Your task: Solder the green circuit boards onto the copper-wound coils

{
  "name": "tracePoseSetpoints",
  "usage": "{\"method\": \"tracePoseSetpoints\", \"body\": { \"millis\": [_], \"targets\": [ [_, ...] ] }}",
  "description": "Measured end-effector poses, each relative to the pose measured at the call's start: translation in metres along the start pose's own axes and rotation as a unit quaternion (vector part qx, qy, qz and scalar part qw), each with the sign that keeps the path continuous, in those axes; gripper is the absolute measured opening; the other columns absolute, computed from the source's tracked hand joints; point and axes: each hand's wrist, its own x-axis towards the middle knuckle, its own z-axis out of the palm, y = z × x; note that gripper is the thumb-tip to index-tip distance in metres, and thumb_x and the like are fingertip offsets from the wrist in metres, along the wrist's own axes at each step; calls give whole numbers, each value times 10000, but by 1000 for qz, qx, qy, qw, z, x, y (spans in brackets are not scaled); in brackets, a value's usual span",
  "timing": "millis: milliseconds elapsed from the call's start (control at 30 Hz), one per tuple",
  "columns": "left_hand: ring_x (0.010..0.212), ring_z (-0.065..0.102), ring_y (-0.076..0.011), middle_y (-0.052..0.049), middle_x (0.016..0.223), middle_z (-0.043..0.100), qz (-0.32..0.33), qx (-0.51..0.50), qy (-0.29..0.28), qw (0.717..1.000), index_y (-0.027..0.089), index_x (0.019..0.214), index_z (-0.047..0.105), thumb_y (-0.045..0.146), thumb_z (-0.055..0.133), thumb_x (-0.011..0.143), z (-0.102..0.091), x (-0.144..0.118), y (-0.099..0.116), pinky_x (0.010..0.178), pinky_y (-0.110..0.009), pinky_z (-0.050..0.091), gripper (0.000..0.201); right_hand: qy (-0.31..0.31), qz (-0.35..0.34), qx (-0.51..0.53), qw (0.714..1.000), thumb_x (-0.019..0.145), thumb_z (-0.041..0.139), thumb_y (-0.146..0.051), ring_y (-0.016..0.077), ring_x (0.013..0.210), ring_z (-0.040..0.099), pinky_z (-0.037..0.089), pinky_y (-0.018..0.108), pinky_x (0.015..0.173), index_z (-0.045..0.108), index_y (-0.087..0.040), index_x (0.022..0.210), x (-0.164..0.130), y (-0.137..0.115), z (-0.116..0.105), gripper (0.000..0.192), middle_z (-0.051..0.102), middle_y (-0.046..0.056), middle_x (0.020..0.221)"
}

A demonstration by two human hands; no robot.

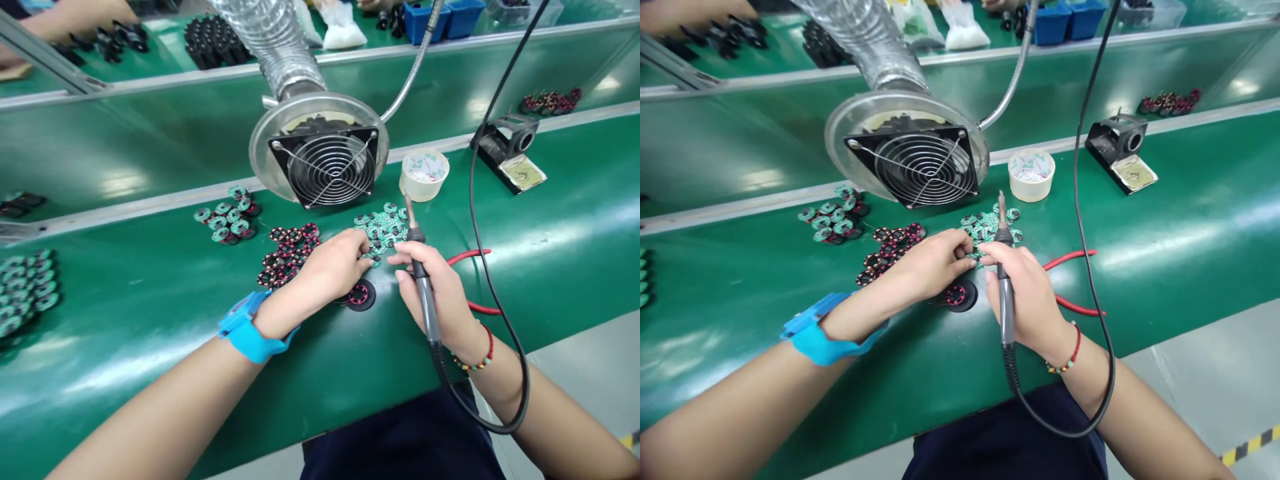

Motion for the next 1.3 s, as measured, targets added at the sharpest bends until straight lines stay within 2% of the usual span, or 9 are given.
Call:
{"method": "tracePoseSetpoints", "body": {
  "millis": [167,500,600,767,967,1033,1100,1200,1300],
  "targets": [
    [647,530,-174,14,674,583,-32,-67,-6,997,208,757,549,237,580,811,-5,-1,-9,622,-279,350,69,-28,-9,-24,999,880,512,-89,203,886,663,558,364,802,532,-242,1206,2,-4,-1,362,731,27,981],
    [716,513,-165,0,772,545,8,-110,56,992,189,767,570,222,567,782,0,-2,-12,671,-285,390,36,-36,-2,-35,999,868,495,-87,208,910,659,549,389,844,547,-243,1223,1,1,2,391,734,30,1007],
    [690,510,-144,21,728,557,-6,-241,34,970,180,783,566,283,592,784,-8,-10,-10,660,-270,397,106,-26,-24,-50,998,892,505,-112,219,911,658,558,394,816,528,-238,1243,0,-1,3,373,729,45,1025],
    [712,561,-130,9,761,615,-17,-403,-89,911,157,872,603,286,644,774,-19,-29,1,672,-260,435,167,-40,-105,-68,991,932,516,-148,230,990,649,554,400,806,494,-243,1270,-3,-6,5,352,705,78,1123],
    [664,587,-127,46,705,585,-41,-485,-74,870,186,1006,486,248,680,774,-12,-45,2,641,-259,460,309,-70,-118,-56,989,972,497,-190,198,922,646,540,379,796,474,-255,1301,-8,-9,7,336,706,44,1059],
    [689,603,-143,36,718,590,-38,-473,-67,878,189,1042,482,268,648,812,-10,-51,-1,659,-276,474,295,-94,-109,-72,987,976,492,-210,204,911,644,541,380,794,498,-238,1278,-9,-10,7,303,700,52,1024],
    [771,619,-167,3,801,620,-17,-419,-38,907,194,1086,493,292,611,854,-10,-57,-6,719,-309,495,278,-102,-102,-89,986,971,491,-218,217,894,637,539,384,770,521,-228,1256,-9,-11,6,286,693,60,989],
    [1059,582,-230,-80,1117,627,61,-247,5,967,200,1171,530,302,624,873,-7,-65,-16,938,-400,468,328,-70,-97,-92,988,942,515,-190,224,845,618,533,381,724,531,-229,1245,-7,-10,5,306,687,64,968],
    [1157,514,-271,-109,1221,587,129,-95,-2,987,184,1207,558,255,600,899,3,-69,-25,1015,-468,415,319,-43,-82,-68,993,908,548,-146,237,875,625,542,397,755,509,-230,1265,-5,-8,2,369,693,82,1028]
  ]
}}
